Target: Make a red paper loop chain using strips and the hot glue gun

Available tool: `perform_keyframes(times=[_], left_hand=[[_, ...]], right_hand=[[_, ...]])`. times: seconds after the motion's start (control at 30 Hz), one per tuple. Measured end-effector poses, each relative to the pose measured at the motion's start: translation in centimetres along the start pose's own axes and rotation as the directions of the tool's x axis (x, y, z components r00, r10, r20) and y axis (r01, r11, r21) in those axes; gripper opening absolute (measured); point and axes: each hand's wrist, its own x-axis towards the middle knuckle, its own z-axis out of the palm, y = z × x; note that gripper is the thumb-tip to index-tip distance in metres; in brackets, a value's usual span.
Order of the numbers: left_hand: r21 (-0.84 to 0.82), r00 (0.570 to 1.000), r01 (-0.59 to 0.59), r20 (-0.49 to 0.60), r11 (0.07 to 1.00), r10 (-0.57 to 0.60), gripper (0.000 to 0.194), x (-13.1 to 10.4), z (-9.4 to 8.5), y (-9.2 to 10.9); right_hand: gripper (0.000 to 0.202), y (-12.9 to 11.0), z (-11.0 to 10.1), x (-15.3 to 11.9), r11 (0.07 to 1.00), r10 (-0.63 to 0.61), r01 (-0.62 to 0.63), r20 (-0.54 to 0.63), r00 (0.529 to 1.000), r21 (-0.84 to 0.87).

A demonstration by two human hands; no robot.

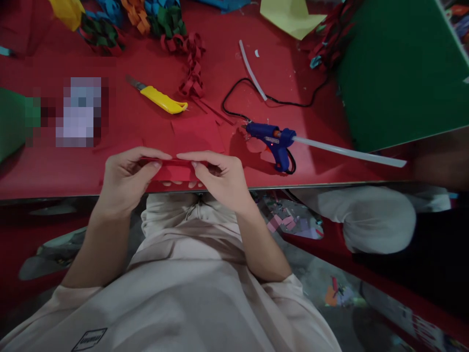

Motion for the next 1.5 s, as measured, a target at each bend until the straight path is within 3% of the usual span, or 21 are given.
perform_keyframes(times=[0.2,0.4,0.6,0.77,0.93,1.07,1.2,1.3,1.4,1.5], left_hand=[[0.109,0.993,-0.087,-0.067,0.99,0.095,0.018,0.0,0.2,0.3],[0.143,1.0,-0.021,-0.002,0.989,0.021,0.03,0.2,-0.2,0.2],[0.187,0.998,0.005,-0.055,0.982,0.006,0.022,0.2,0.0,0.1],[0.243,0.996,-0.066,-0.036,0.968,0.077,0.014,0.3,0.5,0.1],[0.272,0.992,-0.127,0.011,0.954,0.129,0.018,0.4,0.8,0.2],[0.262,0.985,-0.17,0.082,0.95,0.154,0.028,0.4,0.2,0.4],[0.091,0.976,-0.216,0.055,0.972,0.211,0.033,0.5,-1.2,-0.2],[0.03,0.926,-0.371,0.086,0.928,0.367,0.035,0.6,-2.0,-0.8],[0.22,0.822,-0.568,0.21,0.793,0.53,0.047,0.6,-1.9,-0.7],[0.34,0.799,-0.598,0.183,0.726,0.573,0.019,0.4,-1.1,-0.3]], right_hand=[[0.025,-0.6,0.1,-0.1,0.994,0.034,-0.041,0.07,0.997,0.099],[0.025,0.1,0.2,0.3,0.995,0.025,-0.024,-0.006,1.0,0.095],[0.017,0.4,0.2,0.5,0.988,0.075,-0.071,-0.021,0.997,0.134],[0.02,0.1,0.3,0.4,0.999,0.032,-0.033,0.018,0.999,0.039],[0.019,-0.3,0.6,0.4,0.99,-0.023,0.016,-0.046,0.999,-0.139],[0.019,-0.4,-0.1,0.7,0.984,-0.05,0.042,-0.046,0.998,-0.171],[0.029,-0.3,-1.3,0.7,0.998,0.044,-0.047,-0.049,0.998,-0.049],[0.03,-0.3,-1.4,0.5,0.994,0.093,-0.09,-0.065,0.994,0.054],[0.029,-0.5,-0.8,0.5,0.986,0.112,-0.109,-0.022,0.993,0.124],[0.029,-0.7,-0.2,0.7,0.986,0.088,-0.086,-0.003,0.996,0.14]])
